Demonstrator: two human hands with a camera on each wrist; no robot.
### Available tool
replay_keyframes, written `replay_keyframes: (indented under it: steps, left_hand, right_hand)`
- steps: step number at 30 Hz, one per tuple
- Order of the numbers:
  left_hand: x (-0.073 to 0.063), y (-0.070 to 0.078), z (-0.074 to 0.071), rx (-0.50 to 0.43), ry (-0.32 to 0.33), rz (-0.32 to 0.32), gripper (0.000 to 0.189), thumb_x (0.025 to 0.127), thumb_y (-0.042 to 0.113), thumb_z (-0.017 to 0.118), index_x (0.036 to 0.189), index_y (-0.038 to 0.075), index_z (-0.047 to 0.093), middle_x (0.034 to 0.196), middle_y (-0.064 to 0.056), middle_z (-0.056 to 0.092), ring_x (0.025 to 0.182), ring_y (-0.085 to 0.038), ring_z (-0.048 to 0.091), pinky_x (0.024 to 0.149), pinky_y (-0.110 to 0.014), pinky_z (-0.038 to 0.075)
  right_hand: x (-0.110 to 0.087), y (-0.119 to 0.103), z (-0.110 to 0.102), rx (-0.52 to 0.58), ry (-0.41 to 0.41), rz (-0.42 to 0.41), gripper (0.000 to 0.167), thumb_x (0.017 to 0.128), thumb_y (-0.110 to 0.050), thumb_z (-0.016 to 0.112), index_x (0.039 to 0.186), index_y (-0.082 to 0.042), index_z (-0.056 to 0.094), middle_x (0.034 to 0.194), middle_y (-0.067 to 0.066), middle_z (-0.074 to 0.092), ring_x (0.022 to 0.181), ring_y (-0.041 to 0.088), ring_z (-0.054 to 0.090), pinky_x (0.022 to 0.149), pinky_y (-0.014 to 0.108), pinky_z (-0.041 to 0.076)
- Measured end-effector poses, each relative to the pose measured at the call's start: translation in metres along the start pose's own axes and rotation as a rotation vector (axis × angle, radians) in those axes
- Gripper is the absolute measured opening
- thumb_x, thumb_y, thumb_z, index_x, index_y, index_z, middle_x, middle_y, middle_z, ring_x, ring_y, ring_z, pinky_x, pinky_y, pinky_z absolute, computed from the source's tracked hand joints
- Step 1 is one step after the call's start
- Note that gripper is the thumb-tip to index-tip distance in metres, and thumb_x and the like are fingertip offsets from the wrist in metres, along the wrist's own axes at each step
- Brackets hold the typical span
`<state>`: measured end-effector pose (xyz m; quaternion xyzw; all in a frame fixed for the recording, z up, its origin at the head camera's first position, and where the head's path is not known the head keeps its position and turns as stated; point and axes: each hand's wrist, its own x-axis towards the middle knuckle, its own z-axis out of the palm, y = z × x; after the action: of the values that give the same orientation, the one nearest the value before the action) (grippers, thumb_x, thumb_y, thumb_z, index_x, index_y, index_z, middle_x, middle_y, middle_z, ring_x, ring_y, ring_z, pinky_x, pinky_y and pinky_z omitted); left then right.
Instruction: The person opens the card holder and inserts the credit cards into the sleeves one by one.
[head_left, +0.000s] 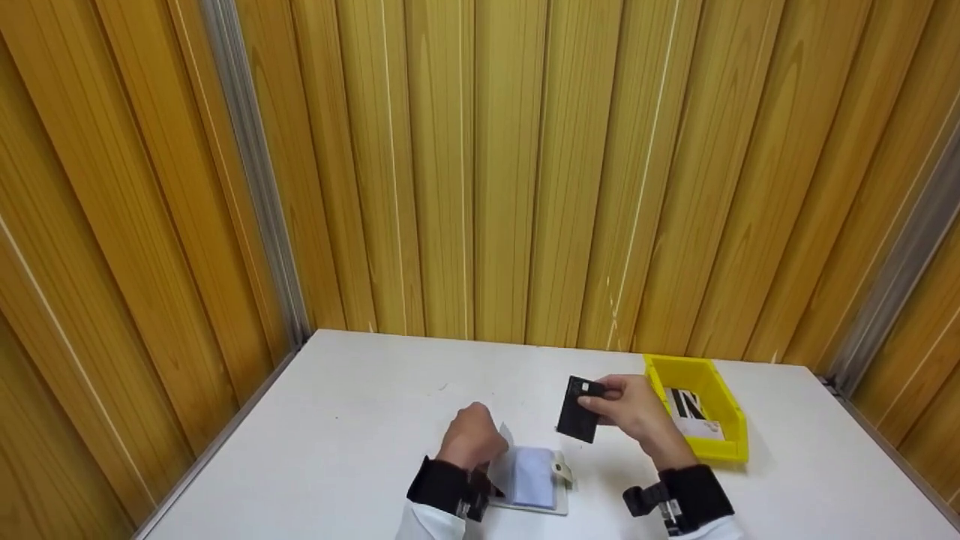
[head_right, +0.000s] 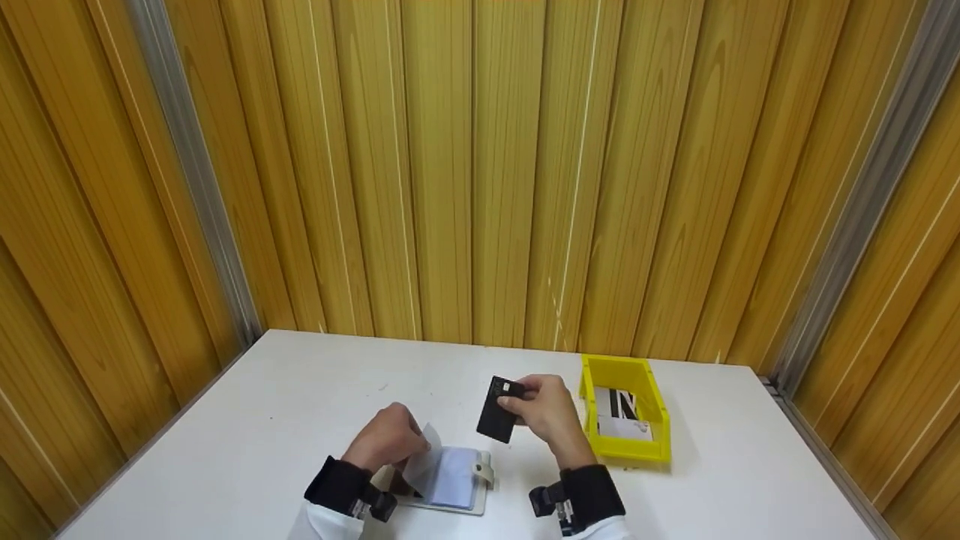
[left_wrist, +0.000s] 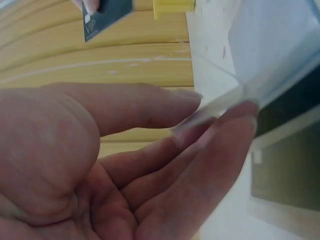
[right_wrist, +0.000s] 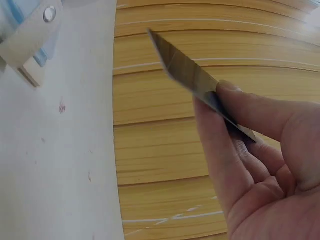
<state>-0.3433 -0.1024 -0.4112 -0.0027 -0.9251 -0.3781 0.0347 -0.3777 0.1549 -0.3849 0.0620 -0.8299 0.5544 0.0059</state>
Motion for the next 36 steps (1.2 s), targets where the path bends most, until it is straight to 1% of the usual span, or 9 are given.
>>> replay_keyframes:
  steps: [3, 7, 12, 14, 20, 22, 25, 29, 36]
  left_hand:
    - [0.005, -0.01, -0.003, -0.029, -0.004, -0.033, 0.008, 0.075, -0.008, 0.074, 0.073, -0.003, 0.069, 0.063, -0.008, 0.061, 0.053, -0.02, 0.053, 0.047, -0.028, 0.04]
    - [0.008, -0.022, -0.007, -0.067, -0.027, -0.066, 0.009, 0.076, -0.007, 0.079, 0.073, -0.002, 0.072, 0.061, -0.007, 0.064, 0.051, -0.018, 0.057, 0.049, -0.027, 0.044]
    - [0.006, -0.033, -0.013, -0.074, -0.039, -0.066, 0.009, 0.076, -0.005, 0.083, 0.073, -0.003, 0.075, 0.063, -0.01, 0.069, 0.055, -0.019, 0.063, 0.052, -0.028, 0.049]
    - [0.012, -0.042, -0.012, -0.074, -0.048, -0.064, 0.008, 0.075, -0.004, 0.083, 0.073, -0.002, 0.075, 0.064, -0.011, 0.071, 0.056, -0.021, 0.065, 0.053, -0.029, 0.05]
    - [0.065, -0.108, 0.027, 0.004, -0.074, 0.004, 0.015, 0.069, 0.009, 0.089, 0.065, 0.01, 0.075, 0.06, -0.003, 0.07, 0.055, -0.017, 0.064, 0.054, -0.03, 0.05]
    - [0.079, -0.124, 0.036, 0.023, -0.083, 0.009, 0.015, 0.068, 0.012, 0.09, 0.063, 0.012, 0.075, 0.057, 0.0, 0.069, 0.053, -0.016, 0.063, 0.052, -0.03, 0.049]
    - [0.075, -0.12, 0.031, 0.034, -0.086, -0.015, 0.015, 0.068, 0.009, 0.09, 0.064, 0.009, 0.076, 0.057, -0.002, 0.071, 0.053, -0.017, 0.065, 0.051, -0.03, 0.051]
    - [0.062, -0.105, 0.018, 0.033, -0.099, -0.047, 0.012, 0.071, 0.006, 0.087, 0.067, 0.006, 0.076, 0.06, -0.004, 0.072, 0.054, -0.018, 0.065, 0.052, -0.03, 0.051]
    - [0.065, -0.108, 0.017, 0.046, -0.123, -0.059, 0.013, 0.07, 0.013, 0.088, 0.062, 0.012, 0.076, 0.058, 0.002, 0.072, 0.057, -0.015, 0.066, 0.056, -0.029, 0.053]
  right_hand:
    - [0.0, 0.003, 0.009, 0.049, -0.076, -0.011, 0.031, 0.094, -0.005, 0.082, 0.116, 0.014, 0.07, 0.098, 0.018, 0.082, 0.082, 0.018, 0.08, 0.077, 0.035, 0.069]
    - [0.003, 0.007, 0.026, 0.044, -0.119, 0.035, 0.032, 0.092, -0.006, 0.084, 0.116, 0.013, 0.072, 0.093, 0.013, 0.081, 0.077, 0.015, 0.078, 0.071, 0.031, 0.068]
    - [0.005, 0.014, 0.05, -0.046, -0.121, 0.111, 0.031, 0.09, -0.008, 0.087, 0.112, 0.008, 0.075, 0.093, 0.014, 0.078, 0.074, 0.016, 0.075, 0.066, 0.03, 0.066]
    - [0.004, 0.016, 0.059, -0.099, -0.124, 0.119, 0.028, 0.088, -0.008, 0.088, 0.11, 0.007, 0.076, 0.093, 0.014, 0.076, 0.073, 0.016, 0.074, 0.064, 0.03, 0.066]
    - [-0.001, 0.017, 0.078, -0.274, -0.098, 0.09, 0.025, 0.083, -0.012, 0.093, 0.096, 0.002, 0.078, 0.089, 0.011, 0.074, 0.074, 0.016, 0.07, 0.063, 0.028, 0.061]
    - [-0.001, 0.016, 0.083, -0.324, -0.076, 0.058, 0.025, 0.08, -0.014, 0.094, 0.09, 0.001, 0.077, 0.087, 0.01, 0.074, 0.075, 0.016, 0.069, 0.065, 0.027, 0.059]
    - [-0.001, 0.014, 0.089, -0.37, -0.049, 0.018, 0.023, 0.078, -0.013, 0.095, 0.083, 0.0, 0.077, 0.083, 0.008, 0.074, 0.076, 0.016, 0.066, 0.068, 0.026, 0.055]
    - [0.0, 0.014, 0.097, -0.379, -0.053, 0.026, 0.016, 0.08, -0.01, 0.093, 0.081, -0.001, 0.08, 0.079, 0.005, 0.075, 0.075, 0.016, 0.065, 0.069, 0.026, 0.053]
    - [0.001, 0.016, 0.105, -0.302, -0.078, 0.049, 0.015, 0.083, -0.008, 0.09, 0.084, 0.001, 0.078, 0.084, 0.009, 0.074, 0.075, 0.018, 0.068, 0.066, 0.027, 0.058]
